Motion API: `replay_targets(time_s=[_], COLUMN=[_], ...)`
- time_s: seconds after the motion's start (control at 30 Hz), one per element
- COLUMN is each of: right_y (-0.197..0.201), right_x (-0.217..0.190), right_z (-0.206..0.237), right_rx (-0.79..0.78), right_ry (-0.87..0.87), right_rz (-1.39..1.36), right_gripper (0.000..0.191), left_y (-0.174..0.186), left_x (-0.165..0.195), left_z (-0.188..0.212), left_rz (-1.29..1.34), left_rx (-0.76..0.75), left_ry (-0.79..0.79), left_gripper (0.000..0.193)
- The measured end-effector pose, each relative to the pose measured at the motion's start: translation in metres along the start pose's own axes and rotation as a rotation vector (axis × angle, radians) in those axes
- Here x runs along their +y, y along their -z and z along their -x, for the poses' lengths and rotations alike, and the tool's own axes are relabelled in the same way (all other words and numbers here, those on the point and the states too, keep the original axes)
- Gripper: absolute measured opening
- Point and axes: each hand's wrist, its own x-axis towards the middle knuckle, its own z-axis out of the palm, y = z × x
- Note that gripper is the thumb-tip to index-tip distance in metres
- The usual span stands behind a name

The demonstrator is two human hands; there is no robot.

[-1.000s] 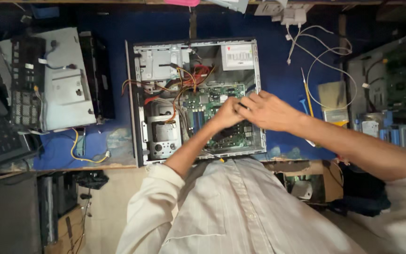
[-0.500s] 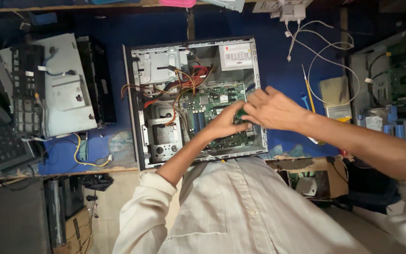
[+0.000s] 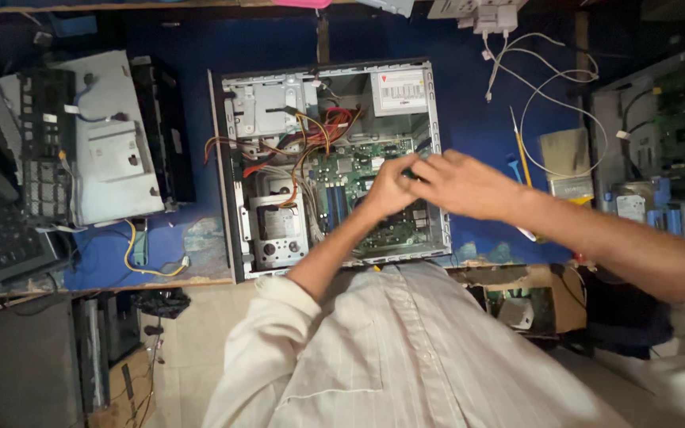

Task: The person works inside an open desktop computer case on a workbench, using a screwdriver to loosen components and adjusting the cooling fan and internal cables by hand. They reposition parts, connect wires, and finally press the side panel back onto the case.

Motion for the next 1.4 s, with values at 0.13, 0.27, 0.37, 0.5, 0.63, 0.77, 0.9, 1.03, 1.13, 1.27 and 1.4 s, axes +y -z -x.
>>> replay_targets(time_s=[0.13,0.27,0.37,0.5,0.63,0.77,0.9,1.03,1.13,1.27,1.4], right_y=[0.007,0.0,-0.007,-0.015,-0.014,0.005,0.035,0.034,0.021,0.01,0.006], right_x=[0.011,0.016,0.019,0.024,0.018,0.006,-0.011,-0.032,-0.046,-0.059,-0.065], right_z=[-0.001,-0.007,-0.01,-0.011,-0.008,0.005,0.041,0.055,0.055,0.056,0.056], right_rx=[0.015,0.04,-0.044,0.037,0.078,0.145,0.226,0.195,0.251,0.214,0.294], right_ry=[0.039,0.098,0.124,0.086,-0.04,-0.178,-0.354,-0.451,-0.426,-0.434,-0.448], right_rz=[-0.113,-0.152,-0.115,-0.17,-0.338,-0.429,-0.478,-0.51,-0.498,-0.591,-0.598], right_gripper=[0.039,0.036,0.028,0.028,0.022,0.024,0.024,0.024,0.025,0.026,0.026], left_y=[0.014,0.013,0.015,0.02,0.019,0.03,0.043,0.033,0.021,0.014,0.013], left_x=[-0.009,-0.005,-0.006,-0.008,0.002,0.021,0.036,0.037,0.033,0.033,0.039], left_z=[-0.016,-0.013,-0.013,-0.019,-0.015,0.011,0.046,0.061,0.057,0.05,0.049], left_rz=[-0.009,0.02,0.013,0.007,0.064,-0.172,-0.189,-0.18,-0.076,0.09,-0.047], left_rx=[-0.342,-0.379,-0.397,-0.419,-0.335,-0.242,-0.22,-0.269,-0.361,-0.413,-0.428], left_ry=[0.051,0.026,0.001,0.004,-0.019,-0.129,0.07,-0.018,0.067,0.036,0.013], left_gripper=[0.028,0.023,0.022,0.019,0.026,0.067,0.058,0.038,0.027,0.032,0.032])
